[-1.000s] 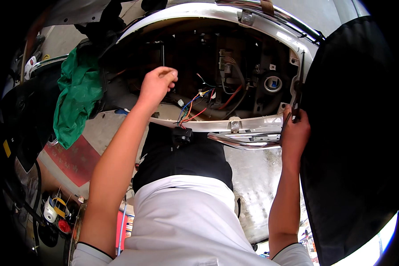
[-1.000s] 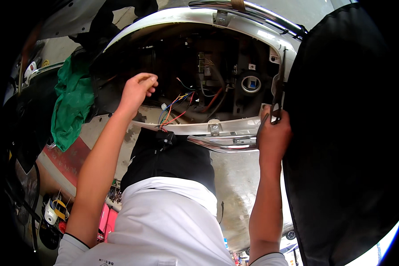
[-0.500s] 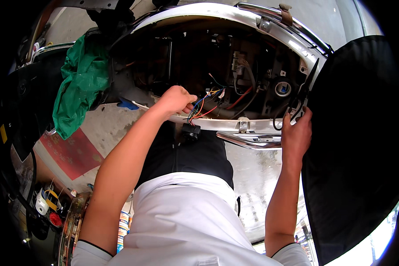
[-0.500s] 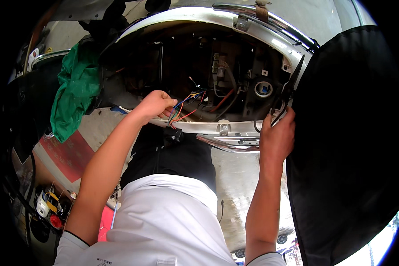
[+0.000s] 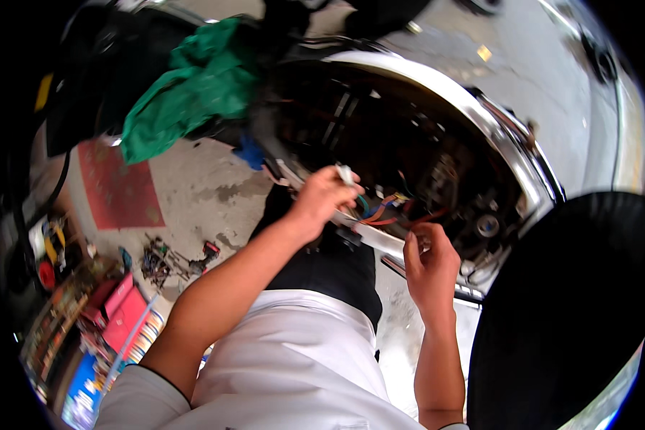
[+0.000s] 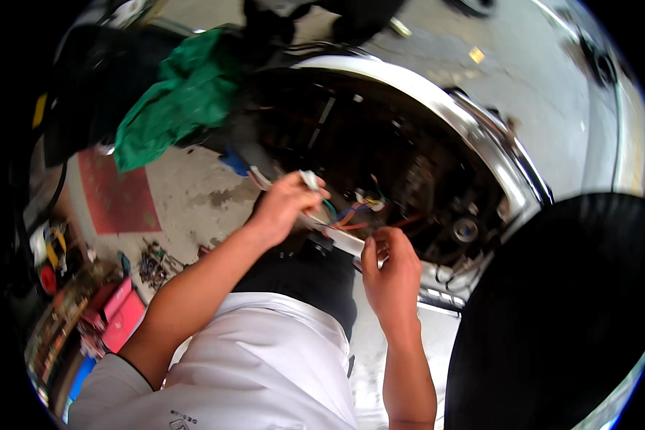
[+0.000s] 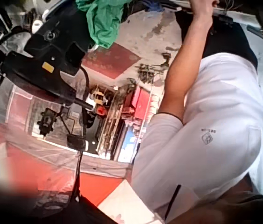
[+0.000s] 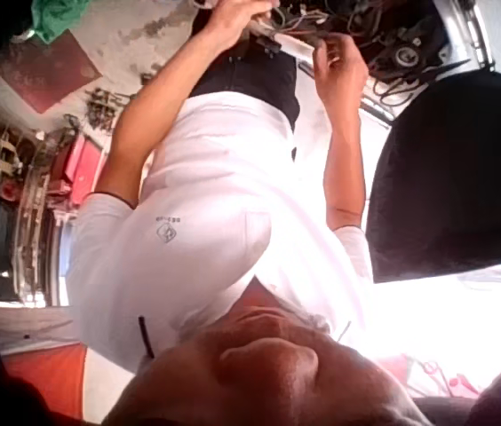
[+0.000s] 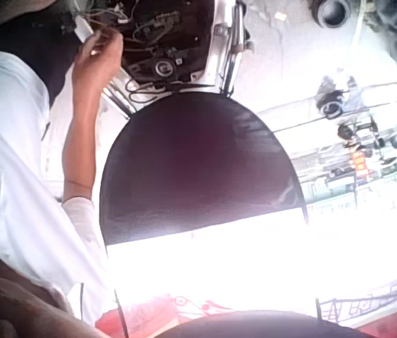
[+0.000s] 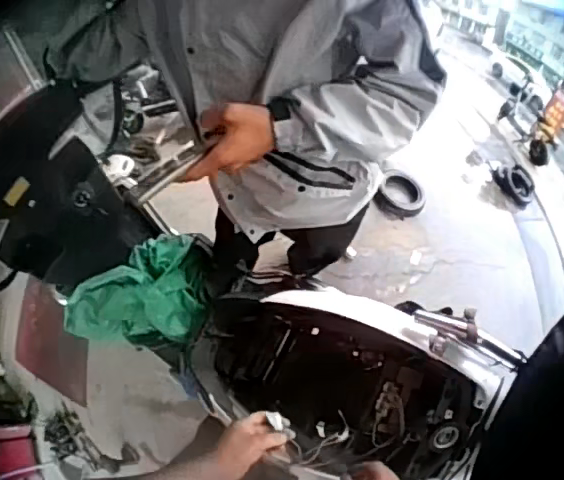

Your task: The person works on the electrical wiring inside the under-seat compartment of a scooter. They strip wire ends, twist connections, and use pliers and a screwdriver to secure and adjust the wiring. The scooter's dashboard lights up during testing, indicating the electrical system is being checked.

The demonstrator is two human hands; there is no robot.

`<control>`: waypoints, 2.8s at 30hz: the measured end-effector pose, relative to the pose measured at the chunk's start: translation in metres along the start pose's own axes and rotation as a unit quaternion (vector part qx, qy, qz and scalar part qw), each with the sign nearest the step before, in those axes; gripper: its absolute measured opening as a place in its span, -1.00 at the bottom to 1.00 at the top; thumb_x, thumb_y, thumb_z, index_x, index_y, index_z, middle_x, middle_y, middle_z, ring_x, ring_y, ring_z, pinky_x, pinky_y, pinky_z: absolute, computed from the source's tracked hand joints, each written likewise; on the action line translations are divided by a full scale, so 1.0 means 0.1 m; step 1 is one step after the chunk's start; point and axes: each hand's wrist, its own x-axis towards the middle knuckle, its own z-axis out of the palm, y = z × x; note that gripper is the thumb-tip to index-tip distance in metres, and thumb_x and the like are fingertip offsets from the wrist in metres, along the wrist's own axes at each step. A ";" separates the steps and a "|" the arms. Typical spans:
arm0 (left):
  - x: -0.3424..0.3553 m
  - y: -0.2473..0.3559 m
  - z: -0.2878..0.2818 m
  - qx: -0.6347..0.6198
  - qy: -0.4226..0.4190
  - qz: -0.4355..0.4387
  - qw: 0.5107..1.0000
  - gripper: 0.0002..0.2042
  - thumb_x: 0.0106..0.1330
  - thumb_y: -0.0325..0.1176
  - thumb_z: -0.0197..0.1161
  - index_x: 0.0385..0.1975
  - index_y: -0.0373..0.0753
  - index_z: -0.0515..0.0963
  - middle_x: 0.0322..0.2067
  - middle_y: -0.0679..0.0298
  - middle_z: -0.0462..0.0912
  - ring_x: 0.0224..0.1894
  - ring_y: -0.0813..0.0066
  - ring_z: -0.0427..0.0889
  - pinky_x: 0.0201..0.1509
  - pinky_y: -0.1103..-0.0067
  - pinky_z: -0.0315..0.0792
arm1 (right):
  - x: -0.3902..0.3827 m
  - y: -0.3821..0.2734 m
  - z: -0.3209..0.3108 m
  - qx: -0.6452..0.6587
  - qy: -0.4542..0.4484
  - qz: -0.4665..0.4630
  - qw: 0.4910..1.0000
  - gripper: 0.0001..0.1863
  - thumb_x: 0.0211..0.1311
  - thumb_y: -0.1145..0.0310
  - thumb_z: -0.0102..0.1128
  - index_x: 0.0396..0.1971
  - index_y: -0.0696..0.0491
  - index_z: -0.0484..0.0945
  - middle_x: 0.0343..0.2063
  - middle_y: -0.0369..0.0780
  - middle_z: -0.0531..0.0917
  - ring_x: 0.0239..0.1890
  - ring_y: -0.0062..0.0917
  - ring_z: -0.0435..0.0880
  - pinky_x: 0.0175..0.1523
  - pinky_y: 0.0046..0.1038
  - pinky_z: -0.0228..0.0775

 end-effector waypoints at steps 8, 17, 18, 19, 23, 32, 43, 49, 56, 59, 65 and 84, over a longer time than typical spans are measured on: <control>0.05 -0.89 0.11 -0.239 -0.177 0.159 0.941 -0.74 0.26 -0.49 0.22 -0.06 -0.27 0.45 -0.15 0.24 0.57 -0.13 0.50 0.60 -0.05 0.57 0.51 | 0.14 -1.51 1.33 -0.056 -0.328 -0.223 0.916 -0.85 0.21 0.43 0.21 -0.26 0.18 0.55 -0.41 -0.04 0.70 -0.32 -0.18 0.74 -0.19 -0.25 0.57; -0.37 -0.79 0.51 0.128 -0.126 0.462 0.869 -0.69 0.27 -0.53 0.14 0.03 -0.36 0.50 0.01 0.10 0.54 0.00 0.16 0.59 0.04 0.42 0.55 | 1.41 0.48 4.52 -0.408 -0.228 -0.002 0.884 -0.84 0.22 0.39 0.19 -0.27 0.08 0.69 -0.13 -0.05 0.71 -0.08 -0.14 0.73 0.01 -0.21 0.60; -0.32 -0.78 0.42 0.128 -0.115 0.460 0.871 -0.68 0.27 -0.53 0.14 0.04 -0.37 0.49 0.01 0.10 0.55 0.03 0.18 0.59 0.05 0.43 0.56 | 1.35 0.21 4.60 -0.417 -0.228 0.068 0.877 -0.75 0.29 0.30 0.17 -0.10 0.03 0.65 -0.12 -0.11 0.71 -0.04 -0.24 0.73 -0.03 -0.18 0.61; -0.34 -0.78 0.39 0.128 -0.123 0.456 0.872 -0.67 0.27 -0.52 0.14 0.05 -0.37 0.49 0.00 0.10 0.56 0.06 0.19 0.59 0.07 0.43 0.57 | 1.38 0.32 4.70 -0.426 -0.188 0.057 0.883 -0.75 0.29 0.30 0.17 -0.09 0.04 0.64 -0.13 -0.11 0.71 -0.06 -0.25 0.73 -0.05 -0.18 0.62; -0.39 -0.83 0.25 0.070 -0.111 0.455 0.881 -0.68 0.29 -0.52 0.15 0.05 -0.37 0.50 -0.05 0.09 0.61 0.01 0.21 0.64 0.03 0.44 0.59 | 1.50 0.76 4.91 -0.447 -0.075 0.021 0.891 -0.71 0.31 0.29 0.15 -0.02 0.06 0.56 -0.14 -0.12 0.70 -0.07 -0.26 0.73 -0.06 -0.18 0.61; -0.27 -0.55 0.13 0.103 -0.116 0.307 0.939 -0.79 0.30 -0.52 0.25 -0.09 -0.33 0.54 -0.16 0.06 0.67 -0.10 0.20 0.68 -0.07 0.41 0.54 | 0.95 -0.67 3.79 -0.257 -0.465 0.070 0.845 -0.76 0.27 0.43 0.10 -0.47 0.28 0.62 -0.67 -0.08 0.69 -0.52 -0.32 0.78 -0.40 -0.29 0.66; -0.26 -0.09 0.22 0.187 -0.172 0.151 0.955 -0.84 0.22 -0.63 0.34 -0.21 -0.35 0.65 -0.29 0.26 0.74 -0.21 0.57 0.73 -0.06 0.65 0.57 | -0.44 -0.32 0.24 0.257 0.116 -0.047 0.958 -0.88 0.37 0.60 0.15 -0.14 0.21 0.50 -0.22 -0.18 0.68 -0.17 -0.62 0.69 -0.10 -0.59 0.54; -0.24 -0.09 0.26 0.259 -0.176 0.116 0.943 -0.81 0.25 -0.59 0.34 -0.14 -0.34 0.66 -0.29 0.29 0.73 -0.22 0.63 0.68 -0.04 0.66 0.56 | -0.49 0.04 0.27 0.306 0.141 -0.043 0.941 -0.90 0.33 0.57 0.21 -0.19 0.14 0.56 -0.28 -0.25 0.67 -0.22 -0.63 0.65 -0.17 -0.58 0.50; -0.26 0.00 0.35 0.280 -0.160 0.074 0.944 -0.72 0.29 -0.68 0.05 -0.13 -0.34 0.67 -0.24 0.26 0.73 -0.14 0.52 0.74 -0.03 0.66 0.58 | -0.32 0.18 0.16 0.201 0.138 -0.136 0.960 -0.89 0.24 0.59 0.26 -0.26 0.13 0.54 -0.36 -0.18 0.69 -0.40 -0.39 0.69 -0.30 -0.48 0.51; -0.29 0.07 0.38 0.279 -0.170 0.075 0.942 -0.72 0.29 -0.69 0.03 -0.12 -0.36 0.66 -0.21 0.25 0.74 -0.13 0.50 0.75 -0.01 0.65 0.59 | -0.27 0.18 0.13 0.190 0.123 -0.151 0.962 -0.88 0.22 0.59 0.27 -0.27 0.12 0.53 -0.37 -0.18 0.69 -0.39 -0.33 0.70 -0.31 -0.44 0.50; -0.28 0.14 0.38 0.333 -0.181 0.088 0.921 -0.72 0.31 -0.64 0.04 -0.08 -0.35 0.65 -0.24 0.23 0.74 -0.16 0.55 0.74 -0.03 0.62 0.59 | -0.22 0.21 0.14 0.163 0.078 -0.151 0.972 -0.83 0.16 0.63 0.28 -0.27 0.11 0.54 -0.37 -0.17 0.67 -0.37 -0.25 0.69 -0.32 -0.38 0.50; -0.25 0.18 0.36 0.397 -0.201 0.122 0.887 -0.79 0.31 -0.49 0.19 -0.11 -0.33 0.65 -0.38 0.22 0.74 -0.37 0.56 0.64 -0.18 0.57 0.53 | -0.22 0.21 0.20 0.128 0.113 -0.182 0.968 -0.73 0.06 0.72 0.27 -0.26 0.09 0.53 -0.34 -0.15 0.66 -0.32 -0.18 0.66 -0.26 -0.34 0.50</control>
